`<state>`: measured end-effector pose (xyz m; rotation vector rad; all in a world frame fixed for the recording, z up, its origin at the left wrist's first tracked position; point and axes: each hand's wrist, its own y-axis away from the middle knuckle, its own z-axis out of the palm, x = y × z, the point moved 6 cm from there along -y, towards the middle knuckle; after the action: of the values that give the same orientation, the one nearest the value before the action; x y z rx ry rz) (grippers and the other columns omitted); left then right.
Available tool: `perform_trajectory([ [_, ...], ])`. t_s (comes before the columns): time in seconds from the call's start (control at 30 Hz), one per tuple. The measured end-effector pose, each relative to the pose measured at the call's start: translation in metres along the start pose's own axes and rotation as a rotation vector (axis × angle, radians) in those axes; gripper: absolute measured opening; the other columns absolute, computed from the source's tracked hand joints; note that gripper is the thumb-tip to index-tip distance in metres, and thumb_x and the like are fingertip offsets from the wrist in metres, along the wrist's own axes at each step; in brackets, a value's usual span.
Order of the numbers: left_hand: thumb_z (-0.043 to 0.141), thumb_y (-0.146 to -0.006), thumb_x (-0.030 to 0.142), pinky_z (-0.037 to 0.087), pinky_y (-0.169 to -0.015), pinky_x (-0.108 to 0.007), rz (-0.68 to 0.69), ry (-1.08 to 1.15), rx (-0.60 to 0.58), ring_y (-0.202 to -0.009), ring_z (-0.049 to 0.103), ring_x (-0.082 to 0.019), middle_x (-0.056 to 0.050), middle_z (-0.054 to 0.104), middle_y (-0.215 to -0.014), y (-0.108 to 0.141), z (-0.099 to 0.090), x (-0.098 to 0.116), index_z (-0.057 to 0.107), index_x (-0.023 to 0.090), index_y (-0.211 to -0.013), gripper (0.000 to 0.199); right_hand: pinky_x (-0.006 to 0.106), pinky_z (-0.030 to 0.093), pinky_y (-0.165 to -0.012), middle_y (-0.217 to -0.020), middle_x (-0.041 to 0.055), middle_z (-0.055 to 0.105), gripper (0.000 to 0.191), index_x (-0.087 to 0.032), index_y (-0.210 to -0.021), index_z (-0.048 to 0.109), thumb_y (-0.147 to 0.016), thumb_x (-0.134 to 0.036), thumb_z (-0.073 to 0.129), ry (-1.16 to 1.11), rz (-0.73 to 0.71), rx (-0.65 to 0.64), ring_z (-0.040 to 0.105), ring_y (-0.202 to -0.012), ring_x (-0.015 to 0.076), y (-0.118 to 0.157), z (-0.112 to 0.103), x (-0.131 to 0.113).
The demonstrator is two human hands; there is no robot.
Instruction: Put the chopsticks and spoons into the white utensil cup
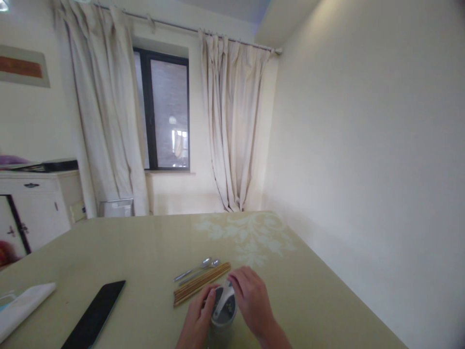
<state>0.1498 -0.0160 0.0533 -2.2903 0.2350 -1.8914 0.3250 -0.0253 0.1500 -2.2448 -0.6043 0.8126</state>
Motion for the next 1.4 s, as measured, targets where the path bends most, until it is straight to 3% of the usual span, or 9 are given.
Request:
perform_trajectory([
  [0.13,0.046,-0.097,0.08,0.06,-0.106,-0.042,-0.027,0.0,0.007,-0.119,0.075,-0.032,-0.01,0.082,-0.127,0.001,-0.001,-0.005,0.08,0.024,-0.12,0.07,0.029,0.055,-0.068,-0.083,0.0059,0.076,0.034,-0.021,-0.094,0.074,-0.106,-0.049,0.059,-0.394,0.354,0.209,0.072,-0.075,0.022,-0.004,-0.011,0.039],
  [0.33,0.054,-0.099,0.07,0.056,-0.111,-0.044,0.027,0.086,0.037,-0.124,0.072,-0.029,-0.014,0.075,-0.138,0.001,-0.003,0.016,0.068,0.021,-0.139,0.065,0.029,0.053,-0.052,-0.07,0.0057,0.072,0.054,-0.019,-0.081,0.073,-0.086,-0.072,0.071,-0.7,0.664,0.295,0.066,-0.06,0.0213,0.017,0.02,0.07],
  [0.4,0.06,-0.097,0.068,0.06,-0.104,-0.042,0.026,0.111,0.053,-0.118,0.075,-0.029,-0.015,0.076,-0.137,-0.005,-0.006,0.025,0.067,0.02,-0.14,0.065,0.029,0.054,-0.053,-0.07,0.0052,0.072,0.052,-0.018,-0.082,0.073,-0.085,-0.07,0.073,-0.721,0.665,0.274,0.067,-0.061,0.021,0.018,0.027,0.066],
  [0.53,0.066,-0.091,0.065,0.063,-0.086,-0.038,0.044,0.009,0.056,-0.095,0.079,-0.028,-0.013,0.085,-0.109,-0.022,-0.014,0.037,0.081,0.019,-0.11,0.052,0.03,0.058,-0.058,-0.073,0.0057,0.074,0.05,-0.019,-0.085,0.074,-0.087,-0.069,0.074,-0.772,0.652,0.24,0.07,-0.066,0.0225,0.01,0.034,0.056],
  [0.67,0.068,-0.083,0.067,0.063,-0.085,-0.038,-0.01,-0.064,0.224,-0.092,0.08,-0.029,-0.009,0.087,-0.099,-0.043,-0.044,0.029,0.085,0.02,-0.102,0.053,0.04,0.065,-0.077,-0.108,0.0131,0.079,0.062,-0.02,-0.122,0.072,-0.095,-0.075,0.061,-0.81,0.638,0.238,0.078,-0.091,0.0283,0.027,0.033,0.05],
  [0.77,0.064,-0.081,0.069,0.063,-0.085,-0.039,-0.077,-0.083,0.333,-0.092,0.08,-0.03,-0.012,0.087,-0.095,-0.064,-0.078,0.011,0.083,0.015,-0.109,0.064,0.049,0.06,-0.103,-0.147,0.0173,0.065,0.079,-0.024,-0.153,0.054,-0.096,-0.08,0.056,-0.71,0.382,0.102,0.068,-0.129,0.0352,0.055,0.029,0.028],
  [0.83,0.067,-0.078,0.067,0.063,-0.078,-0.038,-0.126,-0.104,0.379,-0.087,0.08,-0.03,-0.011,0.085,-0.085,-0.078,-0.101,-0.002,0.082,0.014,-0.106,0.062,0.053,0.055,-0.111,-0.158,0.0183,0.055,0.098,-0.024,-0.162,0.043,-0.086,-0.078,0.073,-0.587,0.223,0.001,0.059,-0.141,0.0399,0.075,0.03,0.012],
  [1.07,0.069,-0.078,0.034,0.062,-0.07,-0.033,-0.245,-0.236,0.376,-0.073,0.079,-0.024,-0.005,0.081,-0.073,-0.107,-0.141,-0.031,0.079,0.018,-0.085,0.02,0.047,0.055,-0.114,-0.151,0.0141,0.062,0.086,-0.027,-0.162,0.039,-0.087,-0.028,0.082,-0.323,0.234,0.019,0.064,-0.137,0.0336,0.076,0.049,0.017],
  [1.4,0.059,-0.082,0.019,0.056,-0.074,-0.032,-0.282,-0.476,0.329,-0.081,0.077,-0.025,-0.009,0.083,-0.082,-0.108,-0.142,-0.051,0.077,0.017,-0.085,0.018,0.049,0.053,-0.117,-0.152,0.0168,0.063,0.078,-0.02,-0.157,0.045,-0.089,-0.036,0.077,-0.323,0.363,0.133,0.064,-0.138,0.0324,0.032,0.087,0.063],
])
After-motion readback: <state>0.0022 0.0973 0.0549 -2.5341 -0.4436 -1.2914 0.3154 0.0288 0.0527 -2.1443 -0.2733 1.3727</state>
